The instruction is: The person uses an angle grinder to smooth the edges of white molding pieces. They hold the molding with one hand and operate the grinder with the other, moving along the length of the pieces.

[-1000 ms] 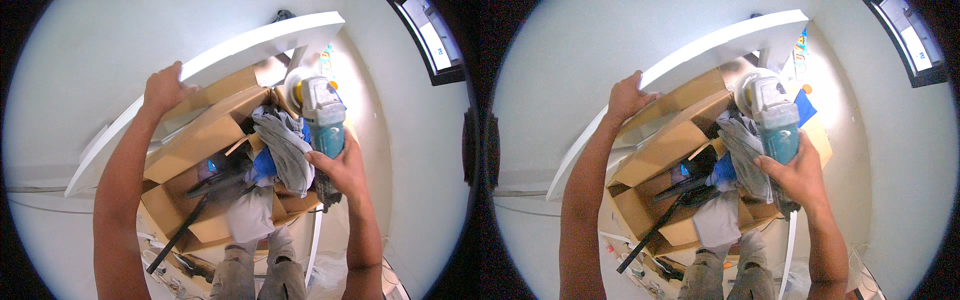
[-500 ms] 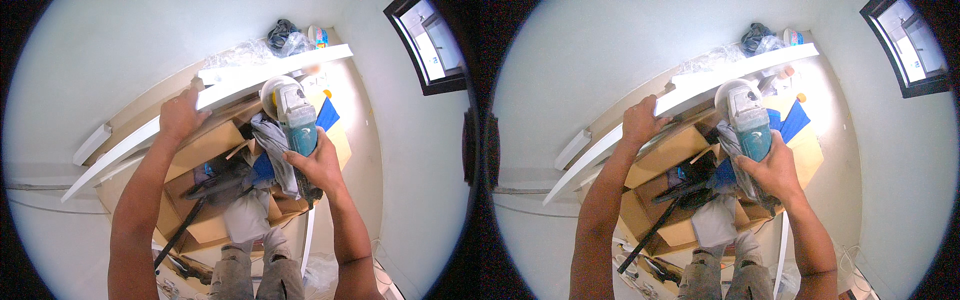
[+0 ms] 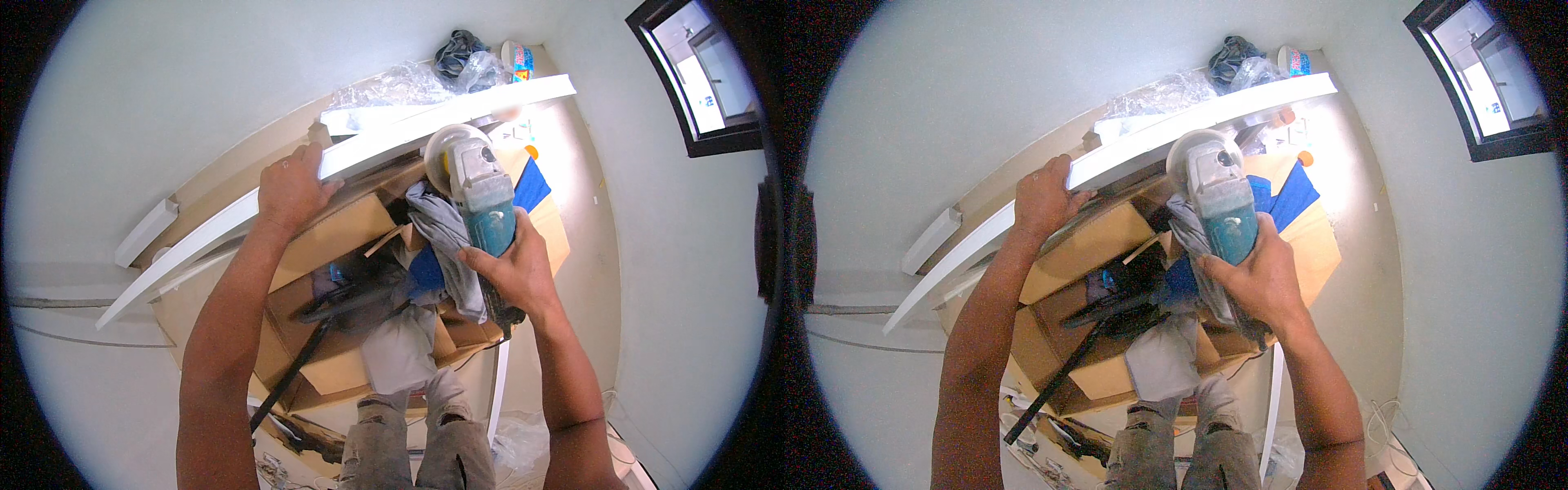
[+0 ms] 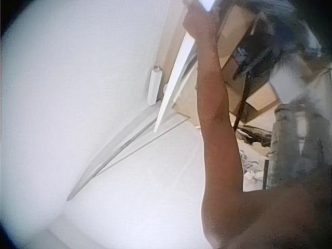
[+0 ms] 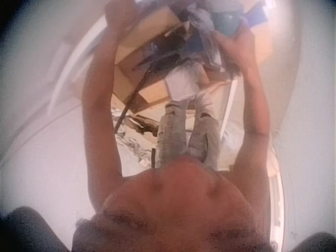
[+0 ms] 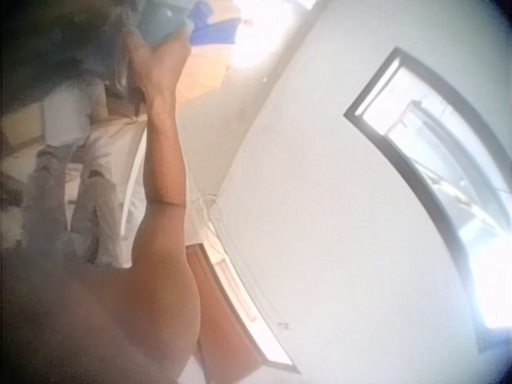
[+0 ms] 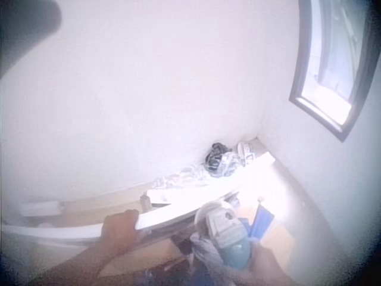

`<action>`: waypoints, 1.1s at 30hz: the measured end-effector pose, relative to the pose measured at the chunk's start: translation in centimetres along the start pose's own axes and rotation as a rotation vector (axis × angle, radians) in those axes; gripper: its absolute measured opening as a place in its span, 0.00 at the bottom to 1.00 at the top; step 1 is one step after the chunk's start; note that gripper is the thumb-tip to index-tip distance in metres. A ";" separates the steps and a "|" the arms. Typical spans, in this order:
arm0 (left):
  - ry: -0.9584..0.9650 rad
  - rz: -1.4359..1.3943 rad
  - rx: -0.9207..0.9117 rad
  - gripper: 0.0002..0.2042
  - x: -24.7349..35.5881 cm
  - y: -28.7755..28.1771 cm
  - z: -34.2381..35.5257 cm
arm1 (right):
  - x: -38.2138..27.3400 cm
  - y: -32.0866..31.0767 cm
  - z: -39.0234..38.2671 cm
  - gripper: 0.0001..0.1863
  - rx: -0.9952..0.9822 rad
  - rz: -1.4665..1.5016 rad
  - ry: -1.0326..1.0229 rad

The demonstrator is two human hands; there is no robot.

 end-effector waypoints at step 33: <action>-0.015 -0.021 0.000 0.26 0.2 -0.4 -0.2 | 0.2 1.5 -0.1 0.36 -0.045 -0.012 -0.004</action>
Point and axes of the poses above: each hand's wrist, its own z-axis towards the middle knuckle, its own y-axis out of the palm, x = y × z, the point moved 5 cm from there along z, towards the middle knuckle, and after that the axes turned 4 degrees about -z, right-handed, at the moved point
